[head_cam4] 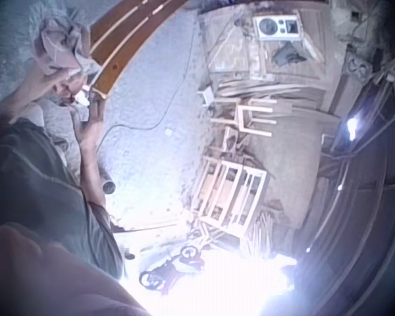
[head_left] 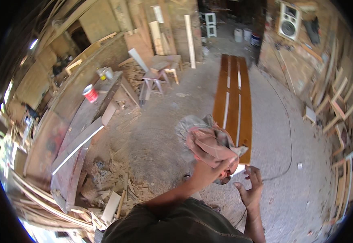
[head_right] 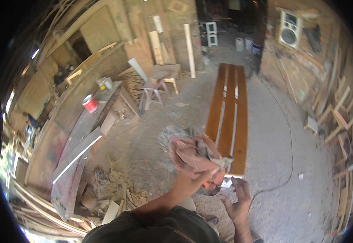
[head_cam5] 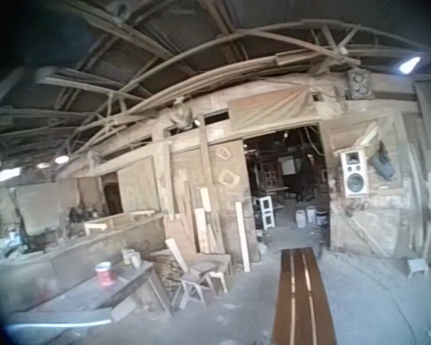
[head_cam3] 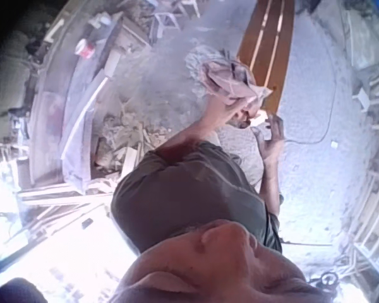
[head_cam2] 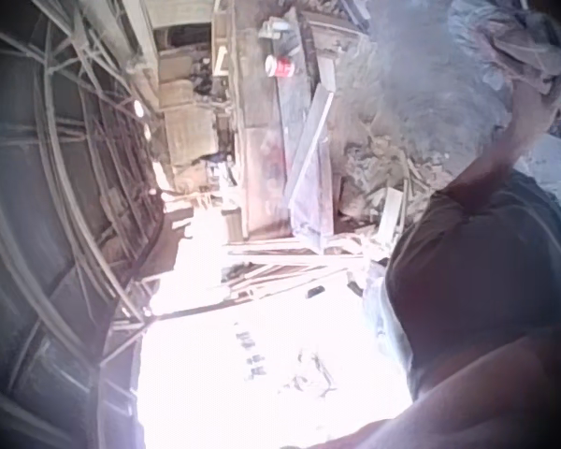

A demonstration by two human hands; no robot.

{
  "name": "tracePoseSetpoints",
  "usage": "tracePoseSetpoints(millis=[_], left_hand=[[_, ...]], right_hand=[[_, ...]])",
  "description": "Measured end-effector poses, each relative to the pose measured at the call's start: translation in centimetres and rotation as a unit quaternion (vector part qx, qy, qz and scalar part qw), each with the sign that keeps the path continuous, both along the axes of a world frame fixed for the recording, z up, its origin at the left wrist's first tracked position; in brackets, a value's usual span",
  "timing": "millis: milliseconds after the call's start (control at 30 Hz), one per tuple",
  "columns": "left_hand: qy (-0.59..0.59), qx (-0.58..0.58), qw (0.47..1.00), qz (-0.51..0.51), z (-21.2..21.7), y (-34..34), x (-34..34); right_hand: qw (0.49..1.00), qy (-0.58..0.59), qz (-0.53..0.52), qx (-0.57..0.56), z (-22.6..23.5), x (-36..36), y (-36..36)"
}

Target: The person wipes the polished surface of a wooden bench with a red cloth, applies a liquid from a white container to the cloth, and then sands the white frame of the bench using a piece of sandpaper.

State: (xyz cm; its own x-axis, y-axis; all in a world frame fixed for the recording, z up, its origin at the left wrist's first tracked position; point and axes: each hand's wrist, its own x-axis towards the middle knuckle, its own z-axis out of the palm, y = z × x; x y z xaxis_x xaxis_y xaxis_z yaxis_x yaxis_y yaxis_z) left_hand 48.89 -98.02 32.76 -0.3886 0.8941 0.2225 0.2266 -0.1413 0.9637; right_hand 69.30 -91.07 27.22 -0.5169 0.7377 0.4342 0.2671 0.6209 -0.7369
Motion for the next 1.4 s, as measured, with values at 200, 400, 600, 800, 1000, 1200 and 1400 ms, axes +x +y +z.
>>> tracePoseSetpoints(millis=[200,400,600,800,1000,1200,1400], left_hand=[[0.284,0.105,0.940,0.158,-3.3,-0.9,-10.5],[0.193,0.007,0.967,0.164,-5.6,-2.2,-27.4],[-0.130,-0.054,0.985,0.099,-13.6,-1.7,-40.9],[-0.193,-0.315,0.929,0.004,-12.7,0.7,-48.0],[-0.182,-0.237,0.953,-0.056,-18.5,7.4,-54.5],[-0.272,-0.241,0.900,-0.242,-19.8,18.9,-60.7],[-0.151,-0.350,0.924,-0.032,-17.3,27.8,-74.2]], right_hand=[[0.977,0.016,0.105,-0.187,-2.7,-17.3,0.5],[0.945,0.011,0.218,-0.243,-5.5,-30.0,1.8],[0.944,0.065,0.237,-0.221,-5.6,-39.8,4.2],[0.913,0.180,0.159,-0.329,-5.1,-48.8,6.9],[0.871,0.222,0.063,-0.433,-6.8,-56.1,14.4],[0.909,0.025,0.212,-0.359,-11.0,-63.3,29.8],[0.833,-0.461,-0.305,0.027,-23.9,-63.0,54.4]])
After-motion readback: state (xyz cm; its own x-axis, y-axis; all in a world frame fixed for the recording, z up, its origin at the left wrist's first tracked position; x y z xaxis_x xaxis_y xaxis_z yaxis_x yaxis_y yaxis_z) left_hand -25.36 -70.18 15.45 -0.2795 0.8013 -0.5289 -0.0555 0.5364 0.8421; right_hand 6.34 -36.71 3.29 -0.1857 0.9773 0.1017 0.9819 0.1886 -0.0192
